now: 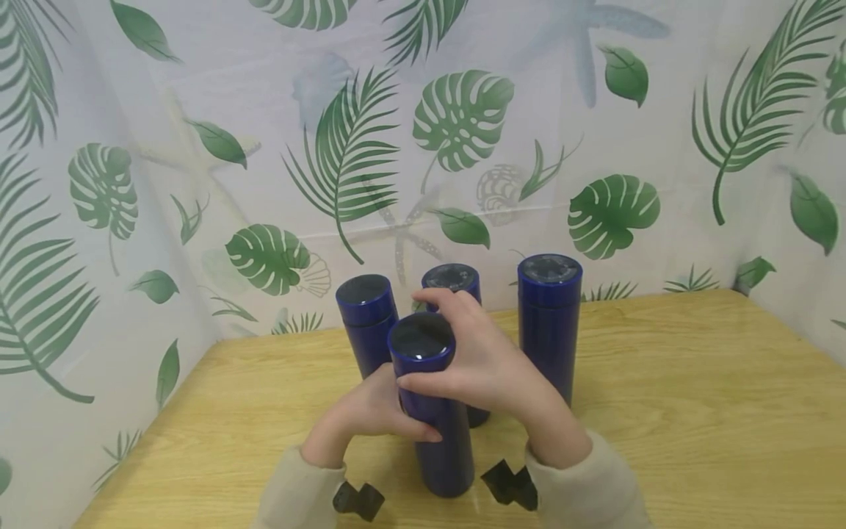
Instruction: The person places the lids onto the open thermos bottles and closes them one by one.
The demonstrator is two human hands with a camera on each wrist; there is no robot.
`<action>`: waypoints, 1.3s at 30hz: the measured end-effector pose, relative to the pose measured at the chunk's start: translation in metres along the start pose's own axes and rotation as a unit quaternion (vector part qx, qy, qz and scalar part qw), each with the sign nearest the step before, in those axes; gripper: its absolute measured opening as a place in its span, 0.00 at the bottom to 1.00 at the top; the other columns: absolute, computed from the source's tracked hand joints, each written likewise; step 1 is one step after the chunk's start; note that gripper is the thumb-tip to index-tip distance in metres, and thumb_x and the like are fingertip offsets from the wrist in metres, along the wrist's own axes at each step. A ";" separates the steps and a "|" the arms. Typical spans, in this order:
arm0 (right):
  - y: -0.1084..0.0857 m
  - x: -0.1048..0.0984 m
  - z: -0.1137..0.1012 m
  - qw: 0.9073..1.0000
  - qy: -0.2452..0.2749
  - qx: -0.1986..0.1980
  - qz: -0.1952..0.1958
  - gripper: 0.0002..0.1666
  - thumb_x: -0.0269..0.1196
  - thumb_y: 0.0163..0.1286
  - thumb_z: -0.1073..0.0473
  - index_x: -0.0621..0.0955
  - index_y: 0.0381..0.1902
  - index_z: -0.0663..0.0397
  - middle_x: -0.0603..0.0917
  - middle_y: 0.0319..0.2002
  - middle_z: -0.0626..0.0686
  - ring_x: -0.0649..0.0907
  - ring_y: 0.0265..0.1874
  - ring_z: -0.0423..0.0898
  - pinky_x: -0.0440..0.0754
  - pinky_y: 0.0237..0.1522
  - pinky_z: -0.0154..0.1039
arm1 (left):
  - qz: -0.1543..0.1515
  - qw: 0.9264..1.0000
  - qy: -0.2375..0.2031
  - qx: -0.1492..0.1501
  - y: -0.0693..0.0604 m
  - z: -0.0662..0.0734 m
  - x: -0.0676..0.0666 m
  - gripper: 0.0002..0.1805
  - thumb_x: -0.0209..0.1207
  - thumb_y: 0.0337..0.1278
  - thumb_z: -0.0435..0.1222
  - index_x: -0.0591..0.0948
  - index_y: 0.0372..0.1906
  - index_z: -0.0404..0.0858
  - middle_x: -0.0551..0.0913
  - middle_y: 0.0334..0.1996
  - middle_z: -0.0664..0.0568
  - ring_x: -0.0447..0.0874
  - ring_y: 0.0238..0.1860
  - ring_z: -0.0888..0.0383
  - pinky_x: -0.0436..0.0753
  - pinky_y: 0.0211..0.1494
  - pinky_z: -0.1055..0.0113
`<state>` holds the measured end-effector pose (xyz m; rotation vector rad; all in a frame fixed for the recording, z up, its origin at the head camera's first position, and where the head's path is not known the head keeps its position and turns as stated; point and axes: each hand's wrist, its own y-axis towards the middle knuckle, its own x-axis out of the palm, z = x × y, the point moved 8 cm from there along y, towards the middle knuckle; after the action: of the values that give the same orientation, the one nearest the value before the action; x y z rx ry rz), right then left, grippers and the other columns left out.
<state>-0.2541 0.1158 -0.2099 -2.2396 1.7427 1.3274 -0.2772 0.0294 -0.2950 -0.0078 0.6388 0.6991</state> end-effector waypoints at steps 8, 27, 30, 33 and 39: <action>0.000 0.002 -0.001 1.000 -0.011 -0.018 -0.020 0.42 0.70 0.47 0.50 0.65 0.58 0.54 0.71 0.47 0.51 0.74 0.42 0.45 0.72 0.42 0.46 | -0.001 1.000 0.003 0.001 0.001 -0.001 0.000 0.34 0.70 0.34 0.33 0.69 0.53 0.41 0.78 0.43 0.55 0.77 0.41 0.66 0.73 0.47 0.71; -0.005 0.002 -0.001 1.000 -0.002 -0.016 -0.016 0.43 0.72 0.45 0.51 0.65 0.57 0.53 0.72 0.46 0.53 0.75 0.41 0.46 0.73 0.41 0.45 | 0.001 1.000 0.010 0.007 0.000 0.000 0.005 0.34 0.70 0.32 0.32 0.70 0.52 0.41 0.78 0.42 0.54 0.77 0.40 0.67 0.73 0.46 0.71; -0.005 0.004 -0.001 0.999 -0.008 -0.016 -0.029 0.44 0.70 0.47 0.50 0.63 0.59 0.54 0.71 0.47 0.52 0.73 0.43 0.46 0.72 0.43 0.47 | -0.003 1.000 0.009 0.002 -0.001 -0.002 0.004 0.33 0.70 0.34 0.33 0.70 0.52 0.41 0.78 0.42 0.55 0.77 0.40 0.67 0.73 0.46 0.71; -0.006 0.007 -0.002 0.999 -0.007 -0.020 -0.048 0.43 0.68 0.50 0.48 0.62 0.60 0.54 0.71 0.49 0.51 0.73 0.46 0.46 0.70 0.46 0.48 | -0.013 1.000 0.008 0.004 -0.003 -0.003 0.002 0.34 0.69 0.34 0.33 0.69 0.54 0.40 0.77 0.44 0.53 0.77 0.41 0.66 0.73 0.47 0.71; -0.008 0.010 -0.007 0.996 0.038 -0.027 -0.073 0.41 0.66 0.54 0.51 0.61 0.62 0.53 0.68 0.54 0.53 0.73 0.49 0.49 0.75 0.44 0.45 | -0.061 0.997 -0.017 0.048 -0.016 0.006 -0.011 0.40 0.69 0.31 0.25 0.65 0.57 0.32 0.74 0.50 0.42 0.74 0.47 0.62 0.70 0.52 0.67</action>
<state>-0.2432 0.1075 -0.2151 -2.4251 1.5470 1.2909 -0.2701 0.0118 -0.2875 0.0537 0.6330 0.5490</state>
